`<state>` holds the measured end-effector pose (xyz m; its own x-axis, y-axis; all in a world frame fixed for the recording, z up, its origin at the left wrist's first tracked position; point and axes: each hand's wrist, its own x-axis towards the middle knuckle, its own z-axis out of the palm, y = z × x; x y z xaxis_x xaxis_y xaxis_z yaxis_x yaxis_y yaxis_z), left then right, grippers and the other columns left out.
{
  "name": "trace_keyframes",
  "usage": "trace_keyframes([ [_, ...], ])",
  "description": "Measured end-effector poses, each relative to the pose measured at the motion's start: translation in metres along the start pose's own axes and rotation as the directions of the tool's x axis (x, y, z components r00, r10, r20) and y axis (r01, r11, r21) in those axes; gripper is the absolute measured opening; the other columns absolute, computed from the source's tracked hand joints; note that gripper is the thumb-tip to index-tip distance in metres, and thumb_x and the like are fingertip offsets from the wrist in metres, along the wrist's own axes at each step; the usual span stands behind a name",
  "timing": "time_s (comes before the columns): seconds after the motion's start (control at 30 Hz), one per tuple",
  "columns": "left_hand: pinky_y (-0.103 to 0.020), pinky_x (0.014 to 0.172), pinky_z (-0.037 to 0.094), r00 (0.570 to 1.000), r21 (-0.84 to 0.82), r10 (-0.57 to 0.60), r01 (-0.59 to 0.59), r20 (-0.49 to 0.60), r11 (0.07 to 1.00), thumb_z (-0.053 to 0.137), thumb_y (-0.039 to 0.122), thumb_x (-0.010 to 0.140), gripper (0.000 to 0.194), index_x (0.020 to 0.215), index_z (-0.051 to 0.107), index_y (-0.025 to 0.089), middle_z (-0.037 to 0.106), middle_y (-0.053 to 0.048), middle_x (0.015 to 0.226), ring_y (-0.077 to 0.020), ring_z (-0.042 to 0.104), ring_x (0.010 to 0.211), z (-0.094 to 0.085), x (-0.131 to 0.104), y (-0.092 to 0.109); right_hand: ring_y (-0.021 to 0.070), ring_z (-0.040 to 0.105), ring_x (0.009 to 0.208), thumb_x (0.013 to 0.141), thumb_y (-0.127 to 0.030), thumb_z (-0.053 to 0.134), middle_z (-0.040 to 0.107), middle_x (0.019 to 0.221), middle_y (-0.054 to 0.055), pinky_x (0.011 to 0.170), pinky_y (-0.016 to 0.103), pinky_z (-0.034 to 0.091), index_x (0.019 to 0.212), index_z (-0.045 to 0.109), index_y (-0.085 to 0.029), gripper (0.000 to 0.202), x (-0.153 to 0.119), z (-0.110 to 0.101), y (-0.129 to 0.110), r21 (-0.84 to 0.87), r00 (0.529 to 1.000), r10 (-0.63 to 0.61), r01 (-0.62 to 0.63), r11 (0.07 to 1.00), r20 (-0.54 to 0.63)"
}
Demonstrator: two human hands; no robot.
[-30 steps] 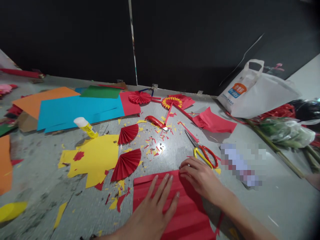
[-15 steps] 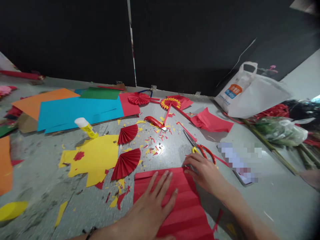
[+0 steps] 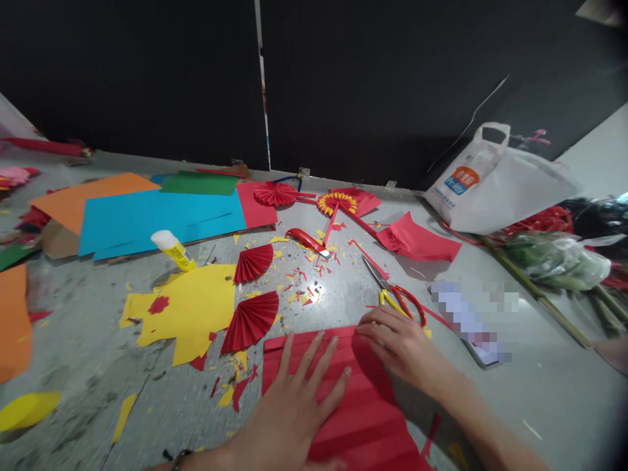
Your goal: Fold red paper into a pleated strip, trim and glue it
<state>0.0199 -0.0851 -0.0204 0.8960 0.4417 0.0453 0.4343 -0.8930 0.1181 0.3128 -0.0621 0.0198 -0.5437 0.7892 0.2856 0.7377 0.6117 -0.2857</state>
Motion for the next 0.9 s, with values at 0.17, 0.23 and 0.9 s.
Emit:
trace_keyframes([
  [0.17,-0.080,0.119,0.023,0.985,0.136,-0.069,0.091,-0.158,0.987,0.071,0.085,0.088,0.118,0.178,0.032,0.018,0.041,-0.037,0.171,-0.0577,0.025,0.163,0.006,-0.006,0.009,0.0294,0.073,0.115,0.113,-0.017,0.058,0.078,0.126,0.015,0.099,0.045,0.067,0.129,0.074,-0.016,0.023,0.000,0.023,-0.032,-0.060,1.000,0.003,-0.003,0.998,0.006],
  [0.23,-0.082,0.113,0.025,0.957,0.248,-0.145,0.208,-0.250,0.946,0.073,0.090,0.081,0.129,0.177,0.032,0.013,0.049,-0.042,0.161,-0.0650,0.031,0.157,0.008,-0.010,0.017,0.0356,0.072,0.116,0.111,-0.016,0.057,0.076,0.128,0.020,0.095,0.051,0.068,0.133,0.072,-0.009,0.027,-0.003,0.031,-0.042,-0.111,0.999,0.032,-0.033,0.993,-0.012],
  [0.9,-0.077,0.100,0.039,0.945,0.390,-0.275,0.323,-0.175,0.862,0.074,0.093,0.071,0.127,0.155,0.063,-0.003,0.067,-0.034,0.125,-0.0557,0.055,0.115,-0.007,-0.002,0.017,0.0374,0.075,0.124,0.109,-0.012,0.047,0.074,0.137,0.026,0.091,0.046,0.071,0.141,0.068,-0.009,0.039,-0.036,0.054,-0.048,-0.332,0.976,0.140,-0.190,0.924,-0.168],
])
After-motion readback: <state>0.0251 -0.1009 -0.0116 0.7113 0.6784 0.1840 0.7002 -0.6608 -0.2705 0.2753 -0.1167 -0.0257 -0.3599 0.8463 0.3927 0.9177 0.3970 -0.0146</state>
